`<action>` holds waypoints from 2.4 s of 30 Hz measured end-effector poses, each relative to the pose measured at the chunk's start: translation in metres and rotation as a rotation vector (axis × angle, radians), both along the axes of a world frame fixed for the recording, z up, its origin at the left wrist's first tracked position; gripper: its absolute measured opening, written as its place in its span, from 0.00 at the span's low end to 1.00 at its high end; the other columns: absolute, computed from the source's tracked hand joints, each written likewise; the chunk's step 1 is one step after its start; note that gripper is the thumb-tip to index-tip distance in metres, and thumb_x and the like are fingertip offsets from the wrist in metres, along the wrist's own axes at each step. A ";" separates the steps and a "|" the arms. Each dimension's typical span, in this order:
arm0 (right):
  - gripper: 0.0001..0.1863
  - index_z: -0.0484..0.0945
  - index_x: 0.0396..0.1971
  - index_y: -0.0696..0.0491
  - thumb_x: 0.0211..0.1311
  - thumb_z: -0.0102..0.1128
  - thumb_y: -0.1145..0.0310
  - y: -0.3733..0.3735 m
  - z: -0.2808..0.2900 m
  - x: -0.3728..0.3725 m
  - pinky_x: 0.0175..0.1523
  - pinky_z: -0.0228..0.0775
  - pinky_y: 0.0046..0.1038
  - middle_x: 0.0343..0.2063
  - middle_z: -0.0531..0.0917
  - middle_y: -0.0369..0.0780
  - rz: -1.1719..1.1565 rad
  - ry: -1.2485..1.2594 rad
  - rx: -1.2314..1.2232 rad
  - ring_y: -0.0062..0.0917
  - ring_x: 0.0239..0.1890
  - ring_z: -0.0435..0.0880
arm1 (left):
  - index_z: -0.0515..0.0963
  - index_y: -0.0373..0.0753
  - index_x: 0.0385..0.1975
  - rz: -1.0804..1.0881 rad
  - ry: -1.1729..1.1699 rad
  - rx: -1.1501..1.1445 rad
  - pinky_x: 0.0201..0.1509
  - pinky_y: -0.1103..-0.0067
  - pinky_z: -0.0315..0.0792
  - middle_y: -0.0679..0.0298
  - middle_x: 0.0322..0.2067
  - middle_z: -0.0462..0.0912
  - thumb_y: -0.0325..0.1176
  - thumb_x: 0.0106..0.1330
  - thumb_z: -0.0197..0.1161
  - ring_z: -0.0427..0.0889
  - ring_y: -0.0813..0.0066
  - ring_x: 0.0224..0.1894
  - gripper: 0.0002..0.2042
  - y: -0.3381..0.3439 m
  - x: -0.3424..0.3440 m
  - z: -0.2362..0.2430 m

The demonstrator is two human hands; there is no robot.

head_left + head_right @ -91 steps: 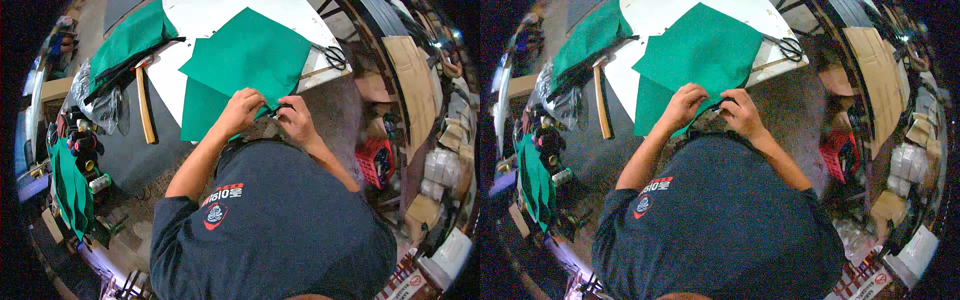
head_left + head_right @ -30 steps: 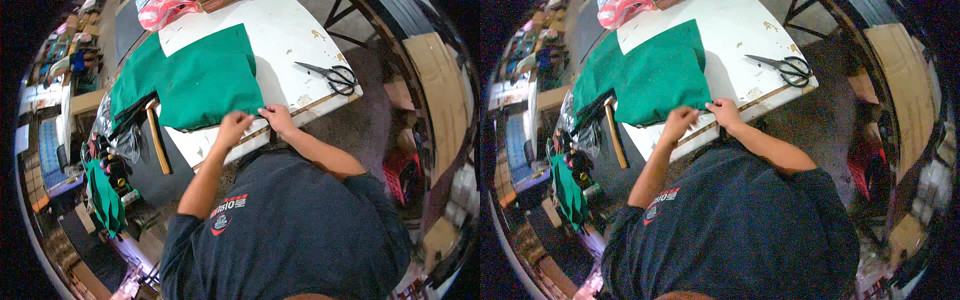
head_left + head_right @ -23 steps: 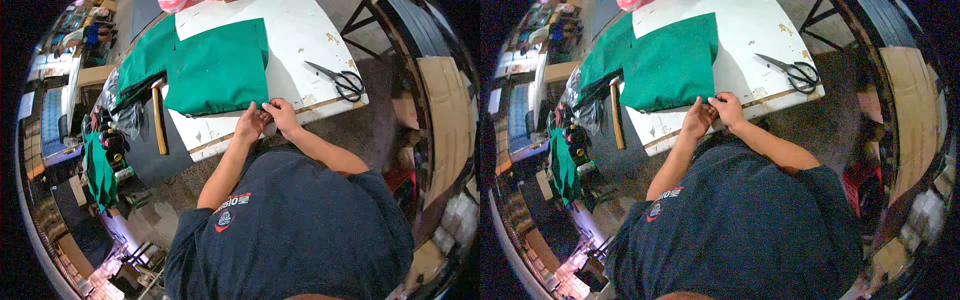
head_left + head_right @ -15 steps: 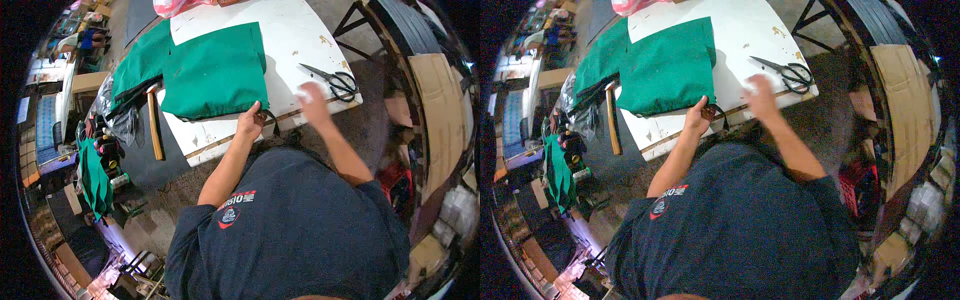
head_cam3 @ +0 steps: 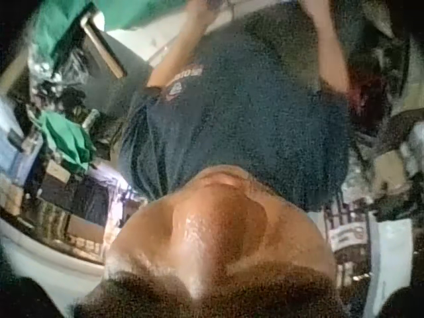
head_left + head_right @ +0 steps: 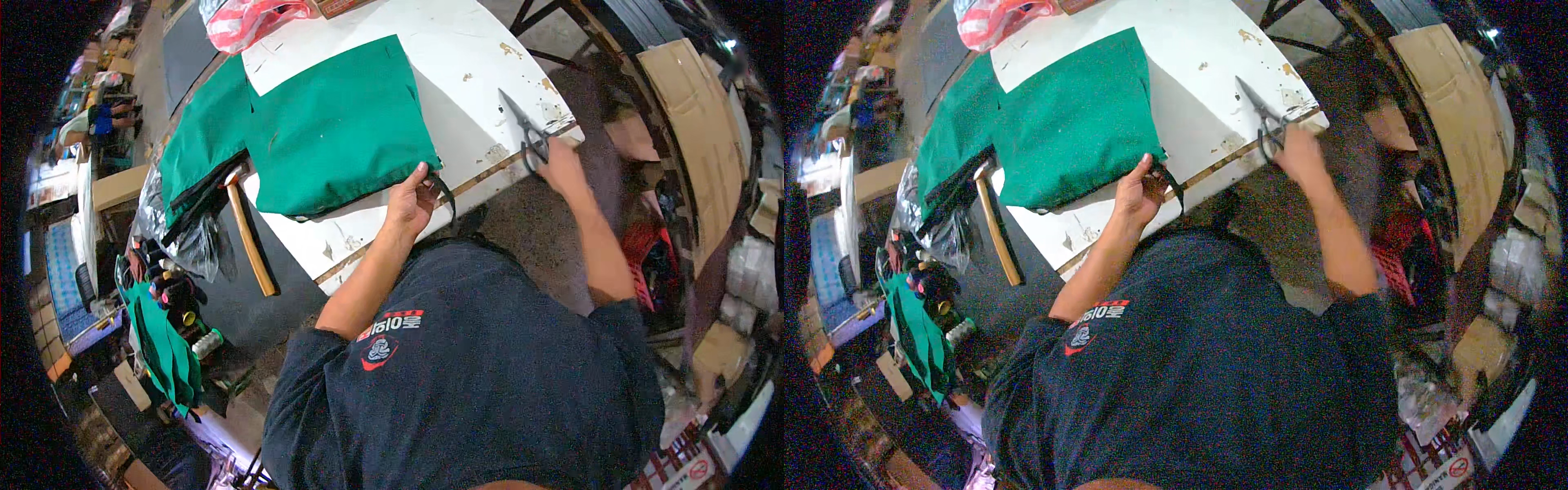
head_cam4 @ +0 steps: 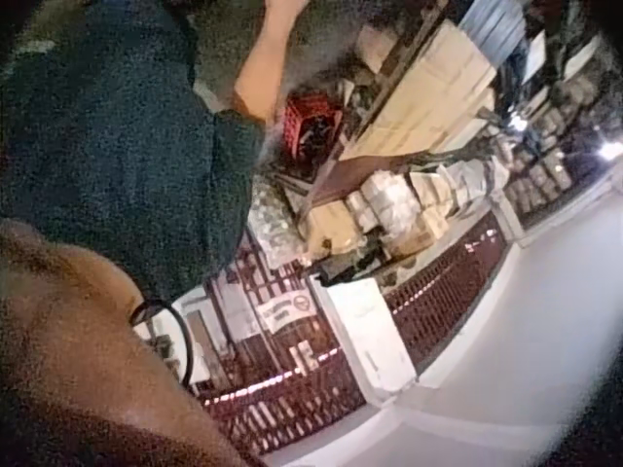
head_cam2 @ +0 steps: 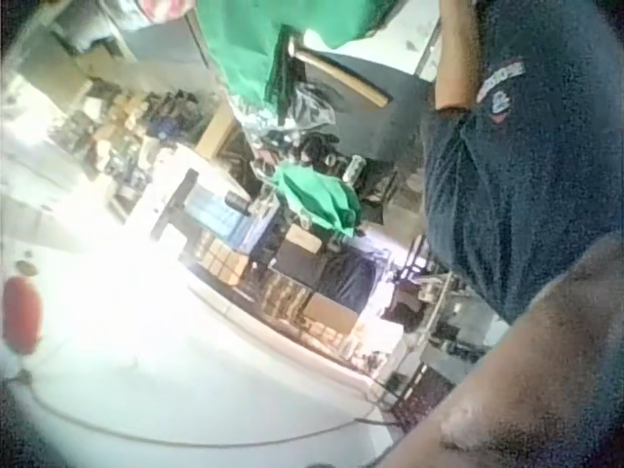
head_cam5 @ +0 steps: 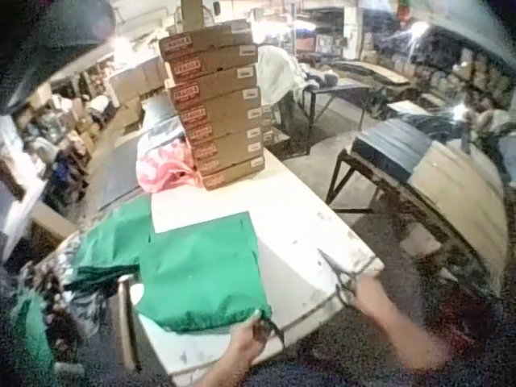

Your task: Cutting green fabric pieces with scissors on a workshop table.

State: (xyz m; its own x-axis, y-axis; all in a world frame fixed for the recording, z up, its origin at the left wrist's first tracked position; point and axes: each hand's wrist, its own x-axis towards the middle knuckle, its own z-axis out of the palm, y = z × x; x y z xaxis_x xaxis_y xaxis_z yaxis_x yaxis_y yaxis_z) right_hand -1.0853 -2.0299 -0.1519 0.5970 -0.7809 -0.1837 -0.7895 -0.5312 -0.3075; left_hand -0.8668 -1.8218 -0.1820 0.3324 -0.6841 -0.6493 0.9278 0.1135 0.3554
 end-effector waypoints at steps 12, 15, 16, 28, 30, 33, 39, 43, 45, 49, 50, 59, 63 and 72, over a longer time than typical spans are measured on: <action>0.30 0.65 0.47 0.53 0.53 0.62 0.47 0.186 -0.018 0.051 0.25 0.54 0.17 0.23 0.64 0.28 -0.092 -0.861 1.130 0.12 0.23 0.61 | 0.75 0.43 0.30 -0.032 0.081 -0.078 0.36 0.78 0.71 0.70 0.27 0.78 0.29 0.58 0.63 0.74 0.78 0.29 0.04 0.000 0.015 0.030; 0.31 0.63 0.50 0.54 0.56 0.60 0.48 0.192 -0.011 0.056 0.36 0.61 0.22 0.29 0.67 0.33 -0.056 -0.779 1.027 0.19 0.32 0.65 | 0.75 0.43 0.30 0.000 0.050 -0.045 0.32 0.81 0.70 0.71 0.26 0.77 0.28 0.57 0.64 0.73 0.80 0.26 0.05 -0.004 0.014 0.048; 0.31 0.63 0.50 0.54 0.56 0.60 0.48 0.193 -0.010 0.059 0.36 0.61 0.22 0.29 0.67 0.33 -0.047 -0.772 1.032 0.19 0.32 0.65 | 0.75 0.43 0.30 0.014 0.022 -0.033 0.31 0.82 0.69 0.71 0.25 0.77 0.28 0.57 0.65 0.73 0.81 0.26 0.05 -0.004 0.014 0.054; 0.35 0.66 0.49 0.56 0.53 0.59 0.42 0.192 -0.013 0.068 0.35 0.60 0.23 0.26 0.67 0.33 -0.039 -0.731 0.948 0.19 0.30 0.64 | 0.76 0.34 0.33 0.088 -0.145 0.027 0.34 0.77 0.71 0.63 0.28 0.79 0.26 0.57 0.63 0.77 0.72 0.29 0.06 -0.001 0.013 0.049; 0.36 0.67 0.48 0.56 0.51 0.59 0.39 0.191 -0.009 0.067 0.34 0.60 0.22 0.24 0.67 0.31 -0.028 -0.735 0.939 0.18 0.28 0.64 | 0.75 0.34 0.33 0.073 -0.137 0.028 0.35 0.77 0.72 0.63 0.28 0.79 0.27 0.57 0.63 0.77 0.72 0.29 0.06 0.002 0.015 0.045; 0.35 0.68 0.48 0.56 0.53 0.59 0.41 0.194 -0.017 0.063 0.34 0.60 0.22 0.23 0.66 0.30 -0.085 -0.749 0.970 0.18 0.28 0.63 | 0.75 0.35 0.32 0.056 -0.131 0.025 0.35 0.77 0.72 0.63 0.28 0.78 0.27 0.57 0.63 0.77 0.72 0.29 0.06 0.003 0.014 0.043; 0.32 0.65 0.51 0.58 0.58 0.55 0.47 0.196 -0.025 0.061 0.37 0.61 0.24 0.27 0.67 0.33 -0.052 -0.726 0.955 0.20 0.31 0.65 | 0.75 0.37 0.30 0.131 -0.096 0.021 0.27 0.82 0.70 0.66 0.26 0.78 0.25 0.56 0.62 0.76 0.77 0.25 0.04 -0.001 0.001 0.046; 0.35 0.61 0.54 0.59 0.59 0.52 0.46 0.195 -0.006 0.066 0.41 0.61 0.25 0.33 0.70 0.38 -0.040 -0.671 0.996 0.22 0.35 0.66 | 0.75 0.35 0.30 0.019 -0.101 0.120 0.31 0.80 0.71 0.64 0.27 0.78 0.24 0.56 0.63 0.77 0.74 0.26 0.05 0.003 0.003 0.032; 0.37 0.58 0.56 0.60 0.59 0.51 0.43 0.195 -0.007 0.066 0.43 0.61 0.26 0.38 0.70 0.40 0.003 -0.710 0.986 0.23 0.37 0.66 | 0.75 0.35 0.31 0.038 -0.133 0.091 0.31 0.80 0.71 0.64 0.27 0.78 0.24 0.55 0.64 0.77 0.74 0.26 0.06 0.002 -0.001 0.032; 0.40 0.57 0.56 0.61 0.58 0.51 0.41 0.196 -0.004 0.067 0.44 0.61 0.27 0.41 0.71 0.42 -0.006 -0.681 0.954 0.25 0.38 0.67 | 0.75 0.33 0.32 0.033 -0.165 0.069 0.31 0.79 0.71 0.64 0.27 0.78 0.24 0.53 0.66 0.77 0.74 0.27 0.09 0.001 -0.001 0.036; 0.40 0.59 0.55 0.62 0.58 0.52 0.41 0.197 -0.004 0.068 0.43 0.62 0.27 0.40 0.71 0.42 -0.013 -0.687 0.945 0.25 0.37 0.67 | 0.75 0.33 0.32 0.032 -0.163 0.074 0.31 0.79 0.71 0.64 0.27 0.78 0.24 0.53 0.66 0.77 0.74 0.27 0.09 0.001 0.000 0.036; 0.36 0.66 0.47 0.62 0.56 0.54 0.41 0.216 -0.037 0.061 0.38 0.62 0.28 0.30 0.70 0.40 -0.131 -0.680 0.983 0.24 0.32 0.67 | 0.75 0.34 0.30 0.001 -0.159 0.166 0.27 0.79 0.68 0.65 0.25 0.77 0.24 0.52 0.66 0.75 0.75 0.24 0.08 0.002 0.000 0.036; 0.30 0.67 0.45 0.60 0.59 0.53 0.46 0.223 -0.027 0.065 0.38 0.62 0.27 0.29 0.70 0.39 -0.127 -0.701 0.926 0.25 0.32 0.67 | 0.75 0.35 0.29 -0.036 -0.108 0.193 0.26 0.79 0.68 0.65 0.25 0.77 0.23 0.52 0.65 0.74 0.75 0.23 0.07 0.005 0.002 0.029; 0.18 0.68 0.41 0.58 0.61 0.55 0.58 0.259 -0.037 0.065 0.37 0.63 0.27 0.28 0.70 0.42 -0.323 -0.598 0.940 0.25 0.30 0.68 | 0.76 0.36 0.28 -0.124 -0.164 0.228 0.33 0.76 0.70 0.65 0.24 0.78 0.27 0.55 0.64 0.75 0.74 0.26 0.04 0.018 -0.001 0.013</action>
